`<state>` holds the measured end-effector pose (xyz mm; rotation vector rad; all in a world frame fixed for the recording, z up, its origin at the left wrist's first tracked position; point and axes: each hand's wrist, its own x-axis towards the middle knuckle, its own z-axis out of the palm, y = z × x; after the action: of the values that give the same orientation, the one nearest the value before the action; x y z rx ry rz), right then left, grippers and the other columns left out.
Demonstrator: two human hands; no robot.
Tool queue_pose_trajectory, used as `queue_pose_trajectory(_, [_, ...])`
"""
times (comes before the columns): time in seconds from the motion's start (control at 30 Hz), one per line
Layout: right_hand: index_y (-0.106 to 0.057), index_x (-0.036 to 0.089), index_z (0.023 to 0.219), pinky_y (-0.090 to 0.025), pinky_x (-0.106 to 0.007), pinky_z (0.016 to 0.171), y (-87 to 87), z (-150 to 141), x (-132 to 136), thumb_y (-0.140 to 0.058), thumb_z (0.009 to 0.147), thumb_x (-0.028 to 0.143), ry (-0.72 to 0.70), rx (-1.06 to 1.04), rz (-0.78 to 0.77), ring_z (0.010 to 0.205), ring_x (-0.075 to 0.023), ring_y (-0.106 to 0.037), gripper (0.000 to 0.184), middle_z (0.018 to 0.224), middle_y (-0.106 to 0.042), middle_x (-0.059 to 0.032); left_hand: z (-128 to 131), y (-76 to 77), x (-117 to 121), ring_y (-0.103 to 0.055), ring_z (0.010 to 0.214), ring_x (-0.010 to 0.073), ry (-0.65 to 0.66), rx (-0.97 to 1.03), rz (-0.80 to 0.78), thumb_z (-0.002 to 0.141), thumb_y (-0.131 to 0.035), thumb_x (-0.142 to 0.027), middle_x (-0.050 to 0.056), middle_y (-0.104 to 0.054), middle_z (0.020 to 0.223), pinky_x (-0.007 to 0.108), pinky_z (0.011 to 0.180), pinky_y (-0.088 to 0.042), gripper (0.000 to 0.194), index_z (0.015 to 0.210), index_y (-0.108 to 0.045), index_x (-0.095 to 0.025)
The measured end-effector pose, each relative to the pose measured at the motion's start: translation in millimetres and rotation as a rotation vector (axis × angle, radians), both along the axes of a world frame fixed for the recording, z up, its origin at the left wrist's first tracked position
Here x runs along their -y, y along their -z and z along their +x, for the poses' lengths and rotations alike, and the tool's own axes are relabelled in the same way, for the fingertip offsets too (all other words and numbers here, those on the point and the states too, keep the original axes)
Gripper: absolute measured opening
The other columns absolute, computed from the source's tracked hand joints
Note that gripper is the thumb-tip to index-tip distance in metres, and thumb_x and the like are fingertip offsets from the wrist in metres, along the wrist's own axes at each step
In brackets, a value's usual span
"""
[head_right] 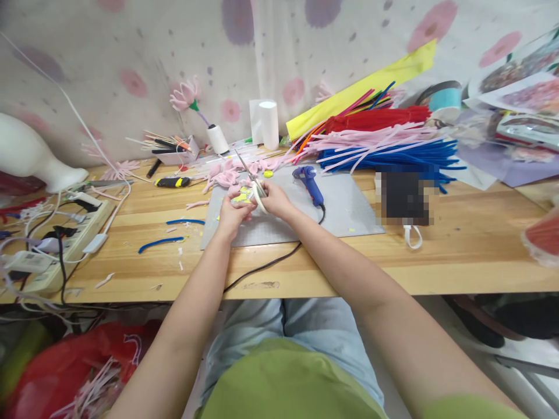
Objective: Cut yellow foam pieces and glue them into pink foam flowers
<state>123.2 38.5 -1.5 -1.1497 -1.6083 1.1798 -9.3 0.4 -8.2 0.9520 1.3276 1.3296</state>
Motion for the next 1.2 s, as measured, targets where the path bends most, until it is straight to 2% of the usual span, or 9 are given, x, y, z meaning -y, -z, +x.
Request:
queue_pose_trajectory(0.13, [-0.055, 0.019, 0.081, -0.044, -0.026, 0.064, 2.8, 1.5, -5.1, -0.067, 0.058, 0.022, 0.039, 0.021, 0.008, 0.068, -0.013, -0.055, 0.027, 0.074, -0.061, 0.0023, -0.4, -3.5, 2.4, -0.058, 0.049, 0.009, 0.045, 0.044, -0.004, 0.05, -0.081, -0.017, -0.001, -0.066, 0.073, 0.02, 0.049, -0.046, 0.073, 0.113, -0.042, -0.021])
queue_pose_trajectory(0.23, [-0.055, 0.019, 0.078, -0.044, -0.026, 0.064, -0.2, 3.9, -6.5, -0.067, 0.059, 0.021, 0.056, 0.064, 0.02, 0.068, -0.0132, -0.054, 0.023, 0.072, -0.061, 0.0019, -1.2, -7.4, 3.8, -0.059, 0.052, 0.0092, 0.062, 0.06, -0.041, 0.053, -0.08, -0.02, 0.0, -0.067, 0.073, 0.019, 0.048, -0.045, 0.066, 0.11, -0.046, -0.02])
queue_pose_trajectory(0.37, [-0.055, 0.018, 0.078, -0.044, -0.025, 0.063, -5.8, 4.2, -7.6, -0.068, 0.059, 0.019, 0.003, 0.068, 0.012, 0.067, -0.0124, -0.053, 0.023, 0.072, -0.06, 0.0019, -1.6, -10.0, 4.3, -0.056, 0.05, 0.0078, 0.004, 0.091, -0.064, 0.053, -0.079, -0.019, 0.0, -0.065, 0.073, 0.019, 0.047, -0.043, 0.057, 0.102, -0.05, -0.018])
queue_pose_trajectory(0.63, [-0.057, 0.016, 0.077, -0.043, -0.026, 0.061, -10.5, 1.3, -9.1, -0.069, 0.057, 0.018, -0.07, 0.067, 0.027, 0.066, -0.0132, -0.053, 0.023, 0.073, -0.06, 0.0007, -1.0, -7.6, 3.7, -0.057, 0.052, 0.0097, 0.001, 0.089, -0.051, 0.055, -0.076, -0.017, -0.001, -0.063, 0.069, 0.02, 0.047, -0.044, 0.056, 0.104, -0.047, -0.017])
queue_pose_trajectory(0.83, [-0.057, 0.016, 0.079, -0.042, -0.025, 0.062, -13.1, 1.6, -9.9, -0.07, 0.058, 0.023, -0.062, 0.108, 0.036, 0.068, -0.0136, -0.054, 0.026, 0.077, -0.062, -0.0007, -0.9, -8.4, 4.2, -0.056, 0.051, 0.0088, -0.008, 0.11, -0.069, 0.054, -0.077, -0.016, -0.002, -0.063, 0.069, 0.02, 0.048, -0.045, 0.059, 0.104, -0.046, -0.017])
queue_pose_trajectory(0.93, [-0.057, 0.016, 0.082, -0.041, -0.025, 0.062, -13.7, 4.3, -11.8, -0.069, 0.062, 0.029, -0.034, 0.178, 0.09, 0.07, -0.0141, -0.053, 0.027, 0.079, -0.062, -0.0007, -0.9, -8.8, 3.1, -0.056, 0.052, 0.0084, -0.052, 0.137, -0.071, 0.055, -0.077, -0.014, -0.002, -0.063, 0.07, 0.02, 0.049, -0.045, 0.058, 0.104, -0.045, -0.017])
queue_pose_trajectory(1.07, [-0.057, 0.018, 0.082, -0.035, -0.024, 0.058, -18.0, 20.4, -7.8, -0.066, 0.067, 0.046, 0.072, 0.388, 0.205, 0.068, -0.0138, -0.05, 0.032, 0.076, -0.06, -0.0004, -3.5, -10.4, -1.0, -0.055, 0.053, 0.0065, -0.195, 0.274, -0.069, 0.056, -0.078, -0.013, -0.002, -0.063, 0.071, 0.018, 0.05, -0.044, 0.054, 0.099, -0.045, -0.018])
queue_pose_trajectory(1.2, [-0.057, 0.019, 0.075, -0.03, -0.025, 0.056, -22.6, 47.2, 3.5, -0.064, 0.066, 0.054, 0.013, 0.668, 0.285, 0.064, -0.0137, -0.048, 0.037, 0.071, -0.059, -0.001, -7.2, -12.5, -4.1, -0.054, 0.051, 0.0041, -0.236, 0.406, -0.06, 0.059, -0.076, -0.013, -0.004, -0.061, 0.068, 0.014, 0.048, -0.041, 0.048, 0.094, -0.045, -0.019])
